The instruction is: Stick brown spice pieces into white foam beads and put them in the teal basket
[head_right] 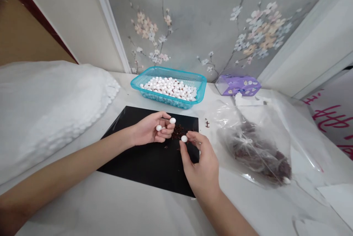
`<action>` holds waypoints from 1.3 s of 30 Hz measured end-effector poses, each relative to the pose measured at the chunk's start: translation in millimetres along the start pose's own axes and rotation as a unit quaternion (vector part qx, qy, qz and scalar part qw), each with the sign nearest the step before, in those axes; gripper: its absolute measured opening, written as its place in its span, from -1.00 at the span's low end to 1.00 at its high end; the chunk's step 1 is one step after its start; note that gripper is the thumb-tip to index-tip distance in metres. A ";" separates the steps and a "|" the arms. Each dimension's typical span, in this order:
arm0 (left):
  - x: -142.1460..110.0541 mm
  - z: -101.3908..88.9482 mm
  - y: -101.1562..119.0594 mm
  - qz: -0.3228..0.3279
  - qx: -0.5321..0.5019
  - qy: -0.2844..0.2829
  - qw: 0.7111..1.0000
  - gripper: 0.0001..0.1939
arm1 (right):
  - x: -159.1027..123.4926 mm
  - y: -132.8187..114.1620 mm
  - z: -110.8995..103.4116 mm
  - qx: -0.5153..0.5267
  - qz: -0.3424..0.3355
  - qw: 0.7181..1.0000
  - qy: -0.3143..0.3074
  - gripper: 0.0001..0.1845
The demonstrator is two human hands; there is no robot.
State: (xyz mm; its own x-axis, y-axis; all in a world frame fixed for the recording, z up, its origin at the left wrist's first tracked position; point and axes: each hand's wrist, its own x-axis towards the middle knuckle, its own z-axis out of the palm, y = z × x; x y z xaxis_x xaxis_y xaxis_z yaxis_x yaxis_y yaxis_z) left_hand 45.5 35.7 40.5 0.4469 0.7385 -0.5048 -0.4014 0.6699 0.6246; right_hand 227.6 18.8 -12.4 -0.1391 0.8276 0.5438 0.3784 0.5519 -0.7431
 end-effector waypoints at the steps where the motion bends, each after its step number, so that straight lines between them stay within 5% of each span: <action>1: -0.5 0.6 -0.6 -0.002 0.010 -0.006 1.000 -0.72 | -0.1 -0.4 -0.2 -0.006 -0.004 1.000 0.001 -0.72; 10: -0.4 -0.4 -5.1 -0.023 0.028 0.030 0.999 -0.79 | 0.2 -5.0 -4.6 -0.036 -0.027 0.999 -0.031 -0.76; 22: -1.6 12.2 -16.6 -0.062 0.159 0.025 0.985 -0.58 | -2.0 -8.9 -5.0 0.022 -0.014 0.993 -0.115 -0.75; 39: 0.8 9.1 -13.1 -0.073 0.042 0.016 0.996 -0.80 | -0.8 -8.1 -6.5 0.031 -0.008 0.988 -0.154 -0.64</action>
State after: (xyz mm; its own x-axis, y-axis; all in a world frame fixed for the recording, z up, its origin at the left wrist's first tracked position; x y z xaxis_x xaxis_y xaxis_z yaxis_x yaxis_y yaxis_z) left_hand 58.4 26.8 37.3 0.4700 0.6364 -0.6116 -0.2652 0.7628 0.5898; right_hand 230.6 13.0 -4.2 -0.4195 0.8054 0.4186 0.3180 0.5624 -0.7633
